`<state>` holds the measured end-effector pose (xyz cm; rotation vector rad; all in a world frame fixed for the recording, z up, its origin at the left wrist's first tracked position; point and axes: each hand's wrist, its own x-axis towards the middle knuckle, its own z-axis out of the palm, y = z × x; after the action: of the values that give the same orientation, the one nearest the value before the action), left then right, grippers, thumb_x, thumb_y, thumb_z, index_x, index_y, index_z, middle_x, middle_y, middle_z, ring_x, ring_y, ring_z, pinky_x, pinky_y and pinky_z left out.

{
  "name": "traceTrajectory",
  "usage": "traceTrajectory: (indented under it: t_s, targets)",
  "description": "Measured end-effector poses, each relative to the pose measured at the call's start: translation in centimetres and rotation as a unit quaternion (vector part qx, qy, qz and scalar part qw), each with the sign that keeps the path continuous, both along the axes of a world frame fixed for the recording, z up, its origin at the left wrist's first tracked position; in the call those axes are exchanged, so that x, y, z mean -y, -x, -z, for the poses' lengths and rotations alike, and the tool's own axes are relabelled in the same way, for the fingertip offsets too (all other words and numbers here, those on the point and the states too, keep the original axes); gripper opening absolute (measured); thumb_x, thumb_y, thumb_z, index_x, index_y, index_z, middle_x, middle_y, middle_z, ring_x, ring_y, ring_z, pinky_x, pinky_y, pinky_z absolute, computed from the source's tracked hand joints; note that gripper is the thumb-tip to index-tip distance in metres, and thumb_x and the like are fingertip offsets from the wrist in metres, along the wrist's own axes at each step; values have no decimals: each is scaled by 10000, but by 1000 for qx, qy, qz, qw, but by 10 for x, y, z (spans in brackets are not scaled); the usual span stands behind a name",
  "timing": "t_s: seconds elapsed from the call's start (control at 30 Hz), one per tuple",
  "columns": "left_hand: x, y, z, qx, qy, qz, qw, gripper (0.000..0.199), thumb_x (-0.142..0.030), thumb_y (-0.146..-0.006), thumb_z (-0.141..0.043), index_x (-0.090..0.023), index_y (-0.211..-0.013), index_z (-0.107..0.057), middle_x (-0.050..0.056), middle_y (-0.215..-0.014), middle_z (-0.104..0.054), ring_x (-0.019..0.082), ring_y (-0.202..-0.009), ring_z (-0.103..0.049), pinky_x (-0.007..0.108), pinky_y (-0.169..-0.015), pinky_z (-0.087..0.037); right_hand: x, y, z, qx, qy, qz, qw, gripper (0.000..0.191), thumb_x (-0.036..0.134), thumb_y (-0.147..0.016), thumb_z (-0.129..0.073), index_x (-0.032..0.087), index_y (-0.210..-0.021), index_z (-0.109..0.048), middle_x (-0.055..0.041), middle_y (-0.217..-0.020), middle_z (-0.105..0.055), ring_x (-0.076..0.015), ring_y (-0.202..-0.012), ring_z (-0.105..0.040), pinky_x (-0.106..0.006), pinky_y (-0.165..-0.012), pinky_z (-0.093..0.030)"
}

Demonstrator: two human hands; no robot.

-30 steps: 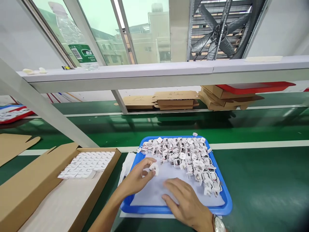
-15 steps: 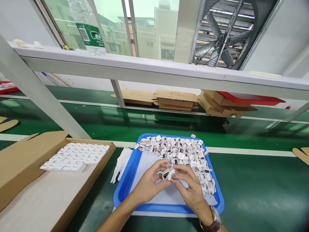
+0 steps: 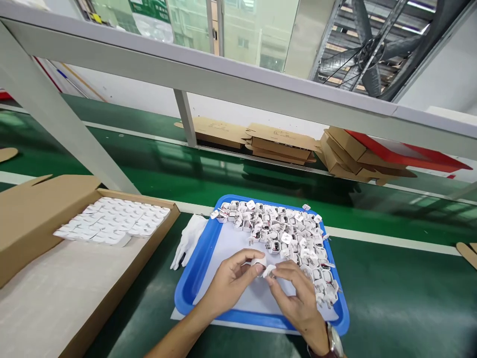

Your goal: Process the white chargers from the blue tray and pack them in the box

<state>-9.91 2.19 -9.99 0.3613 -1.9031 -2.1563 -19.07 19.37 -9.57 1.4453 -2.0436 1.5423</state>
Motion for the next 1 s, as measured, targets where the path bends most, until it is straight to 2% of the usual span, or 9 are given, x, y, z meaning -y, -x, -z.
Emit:
traceTrajectory:
  t_s: [0.17, 0.33, 0.43, 0.53, 0.6, 0.73, 0.93, 1.0]
  targets:
    - [-5, -1, 0, -9, -17, -8, 1000, 272, -388, -923, -732, -196, -1112, -769, 89, -1081, -769, 241, -1044, -699, 337, -937, -584, -1, -7, 1, -7, -11, -9, 1000, 197, 29, -927, -683, 211, -997, -656, -54, -807, -698, -217, -739, -672, -370, -654, -566]
    - [-4, -2, 1, -6, -29, -2, 1000, 263, -378, -928, -716, -176, -1090, -765, 68, -935, -757, 197, -866, -694, 299, -813, -589, -8, -6, 5, 27, -45, -81, 995, 287, 52, -957, -663, 204, -1194, -604, -94, -957, -707, -234, -868, -681, -382, -735, -595]
    - [-4, -2, 2, -2, -51, 7, 999, 261, -367, -899, -743, -160, -1056, -763, 76, -909, -765, 201, -842, -702, 301, -782, -595, -11, -2, 5, 41, -47, -106, 992, 403, 20, -974, -612, 194, -1335, -564, -90, -966, -698, -220, -860, -672, -366, -724, -596]
    - [-6, -2, 5, -4, -59, 11, 998, 245, -340, -892, -744, -153, -1048, -773, 93, -937, -781, 215, -880, -716, 305, -792, -601, -12, 3, 0, -27, -50, -96, 994, 457, -6, -956, -624, 166, -1378, -593, -136, -1041, -675, -250, -924, -656, -405, -745, -585]
    - [-9, -1, 9, -14, -51, -9, 999, 210, -306, -868, -762, -154, -1011, -784, 95, -939, -786, 217, -885, -724, 300, -794, -604, -12, 3, -3, -63, -46, -81, 994, 459, -21, -937, -639, 162, -1358, -618, -155, -1088, -658, -271, -969, -643, -431, -767, -578]
    - [-10, -2, 12, -20, -34, -43, 998, 156, -261, -831, -792, -157, -946, -809, 99, -975, -796, 226, -899, -742, 294, -802, -616, -11, 1, -3, -61, -47, -81, 994, 497, -53, -913, -647, 156, -1362, -605, -150, -1078, -662, -271, -966, -632, -436, -763, -572]
    - [7, -4, 1, 10, -47, 56, 997, 324, -305, -915, -748, -215, -1221, -799, 102, -1203, -793, 265, -1110, -741, 351, -987, -603, -14, 6, -1, -21, -62, -47, 997, 494, -45, -917, -652, 193, -1348, -624, -137, -1115, -659, -271, -1024, -632, -446, -826, -579]
    - [11, -5, -2, 9, -61, 75, 995, 344, -301, -919, -754, -238, -1256, -785, 90, -1222, -791, 263, -1127, -743, 363, -1016, -597, -16, 10, 0, -14, -60, -35, 997, 493, -40, -918, -659, 206, -1344, -633, -132, -1127, -663, -269, -1038, -637, -444, -845, -579]
